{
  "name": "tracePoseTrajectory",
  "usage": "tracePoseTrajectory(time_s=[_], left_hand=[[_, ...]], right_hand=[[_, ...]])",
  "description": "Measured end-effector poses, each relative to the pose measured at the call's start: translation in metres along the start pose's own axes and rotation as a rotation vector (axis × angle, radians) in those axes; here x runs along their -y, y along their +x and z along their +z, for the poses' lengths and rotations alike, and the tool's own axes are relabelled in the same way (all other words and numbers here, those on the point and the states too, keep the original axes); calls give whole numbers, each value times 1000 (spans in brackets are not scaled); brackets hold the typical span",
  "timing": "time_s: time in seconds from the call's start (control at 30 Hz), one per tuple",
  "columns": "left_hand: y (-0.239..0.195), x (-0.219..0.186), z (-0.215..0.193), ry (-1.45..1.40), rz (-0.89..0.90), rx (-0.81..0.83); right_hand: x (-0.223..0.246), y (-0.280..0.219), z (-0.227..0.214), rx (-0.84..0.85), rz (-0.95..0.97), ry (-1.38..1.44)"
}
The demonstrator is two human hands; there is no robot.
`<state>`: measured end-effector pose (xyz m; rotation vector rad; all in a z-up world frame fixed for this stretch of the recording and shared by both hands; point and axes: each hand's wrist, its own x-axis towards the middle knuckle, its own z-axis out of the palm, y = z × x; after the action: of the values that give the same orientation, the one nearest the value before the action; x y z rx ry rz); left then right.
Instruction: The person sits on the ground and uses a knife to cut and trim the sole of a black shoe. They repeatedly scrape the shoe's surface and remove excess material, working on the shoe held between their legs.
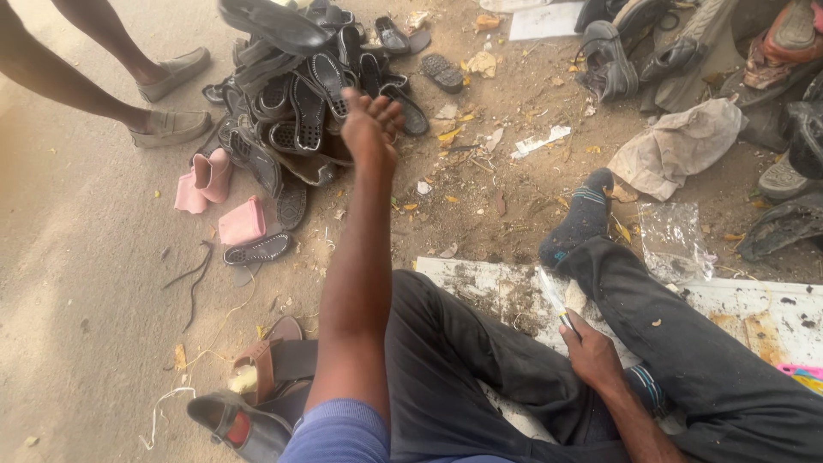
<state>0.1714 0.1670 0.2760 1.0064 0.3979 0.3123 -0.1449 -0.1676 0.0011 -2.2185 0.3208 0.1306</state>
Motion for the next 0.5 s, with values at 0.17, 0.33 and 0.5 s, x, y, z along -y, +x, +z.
tracePoseTrajectory(time_s=[0.17,0.33,0.5], left_hand=[[-61,159,-24,793,68,506],[-130,298,-91,1018,10,589],[-113,317,-95,1131,238,580]], right_hand=[[-1,3,-1,103,190,-8],[-11,-3,7,24,-24,-57],[17,-1,-14,-96,9,166]])
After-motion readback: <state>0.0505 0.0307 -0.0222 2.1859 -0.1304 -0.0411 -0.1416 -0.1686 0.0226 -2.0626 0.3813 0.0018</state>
